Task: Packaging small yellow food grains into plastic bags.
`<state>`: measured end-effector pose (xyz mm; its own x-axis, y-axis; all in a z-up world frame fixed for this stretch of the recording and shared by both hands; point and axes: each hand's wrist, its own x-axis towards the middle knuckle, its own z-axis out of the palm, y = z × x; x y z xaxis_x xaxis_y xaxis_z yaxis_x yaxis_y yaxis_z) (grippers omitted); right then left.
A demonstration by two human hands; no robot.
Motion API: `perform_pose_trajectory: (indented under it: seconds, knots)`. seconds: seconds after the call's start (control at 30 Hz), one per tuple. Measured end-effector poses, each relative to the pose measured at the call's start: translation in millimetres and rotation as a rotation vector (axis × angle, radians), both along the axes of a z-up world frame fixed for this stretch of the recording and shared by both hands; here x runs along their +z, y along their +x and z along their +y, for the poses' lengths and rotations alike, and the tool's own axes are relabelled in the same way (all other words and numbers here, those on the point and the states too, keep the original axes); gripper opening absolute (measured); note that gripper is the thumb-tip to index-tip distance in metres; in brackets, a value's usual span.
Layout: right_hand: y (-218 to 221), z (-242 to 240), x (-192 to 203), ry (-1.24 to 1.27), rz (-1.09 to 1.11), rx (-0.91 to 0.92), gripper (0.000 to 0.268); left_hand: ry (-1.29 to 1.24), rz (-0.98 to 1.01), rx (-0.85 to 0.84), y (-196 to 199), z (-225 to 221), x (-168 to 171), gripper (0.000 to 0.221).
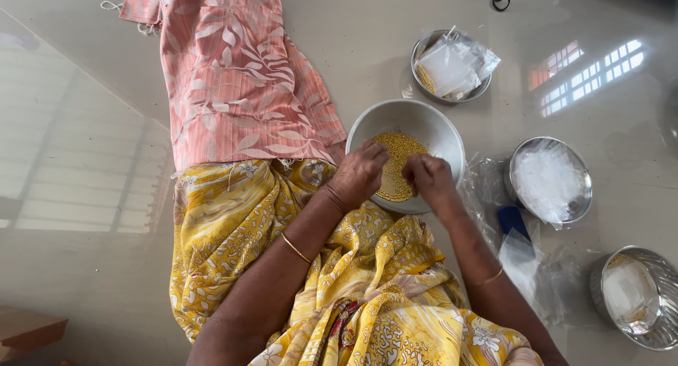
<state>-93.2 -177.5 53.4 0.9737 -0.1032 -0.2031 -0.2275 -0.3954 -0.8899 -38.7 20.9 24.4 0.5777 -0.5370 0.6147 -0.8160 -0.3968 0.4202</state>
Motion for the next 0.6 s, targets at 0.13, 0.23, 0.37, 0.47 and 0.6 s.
perform_pose_trajectory:
  seconds: [0.13,0.23,0.37,0.47,0.6]
  knots:
    - [38,-38,-48,-0.067,0.061,0.014,0.035,0.132,0.262,0.097,13,1,-13,0.025]
    - [58,-45,-83,-0.721,-0.196,0.251,0.026,0.092,0.283,0.13,16,4,-13,0.02]
    - [64,-3,-73,-0.812,-0.148,0.445,0.042,0.088,0.251,0.137,20,3,-16,0.025]
    - [53,7,-79,-0.779,-0.165,0.598,0.031,0.057,0.238,0.115,21,4,-6,0.027]
    - [39,-1,-63,-0.529,0.042,0.397,0.023,0.11,0.317,0.097,19,8,9,0.028]
